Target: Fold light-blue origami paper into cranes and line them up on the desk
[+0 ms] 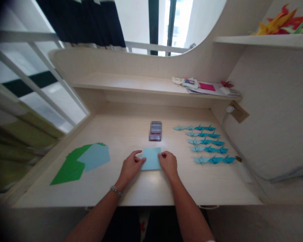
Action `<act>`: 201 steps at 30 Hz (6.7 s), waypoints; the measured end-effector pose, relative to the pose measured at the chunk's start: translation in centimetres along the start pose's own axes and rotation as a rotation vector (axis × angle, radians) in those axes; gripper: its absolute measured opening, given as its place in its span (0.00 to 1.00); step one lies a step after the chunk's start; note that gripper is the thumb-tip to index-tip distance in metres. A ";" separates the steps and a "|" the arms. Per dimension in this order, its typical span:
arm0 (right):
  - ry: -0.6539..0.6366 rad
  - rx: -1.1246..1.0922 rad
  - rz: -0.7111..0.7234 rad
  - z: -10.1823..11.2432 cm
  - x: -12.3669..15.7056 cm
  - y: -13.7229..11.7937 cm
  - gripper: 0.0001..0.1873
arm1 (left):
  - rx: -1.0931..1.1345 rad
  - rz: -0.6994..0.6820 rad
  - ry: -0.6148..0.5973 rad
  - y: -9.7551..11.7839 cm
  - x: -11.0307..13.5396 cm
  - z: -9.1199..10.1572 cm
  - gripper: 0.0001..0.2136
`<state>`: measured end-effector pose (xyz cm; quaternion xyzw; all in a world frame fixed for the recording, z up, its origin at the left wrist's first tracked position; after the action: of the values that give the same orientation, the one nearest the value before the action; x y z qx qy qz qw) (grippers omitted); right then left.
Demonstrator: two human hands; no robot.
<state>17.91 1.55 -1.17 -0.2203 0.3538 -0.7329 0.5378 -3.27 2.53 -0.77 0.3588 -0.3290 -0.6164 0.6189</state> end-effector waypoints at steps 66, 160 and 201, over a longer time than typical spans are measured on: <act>-0.188 -0.221 0.411 1.5 -2.8 -5.3 0.06 | 0.518 -0.074 -0.402 2.1 -6.9 -3.7 0.14; -0.100 -0.609 -0.001 -1.3 -4.3 -2.3 0.13 | 0.544 0.147 -0.314 1.1 -4.9 -4.5 0.13; -0.085 -0.527 0.072 -0.8 -3.6 -3.3 0.12 | 0.380 -0.059 -0.263 2.8 -4.8 -3.5 0.15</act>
<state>16.43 5.77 1.01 -0.3709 0.5171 -0.5859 0.5018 1.08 7.39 -0.07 0.3952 -0.5064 -0.6025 0.4738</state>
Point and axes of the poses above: each hand's wrist, its own x-axis away from the middle knuckle, its own z-axis out of the back of the hand, y = z × x, the point moved 8 cm from there along -x, towards the middle knuckle, and after that the axes turned 3 degrees about y, right-handed, at the moved point
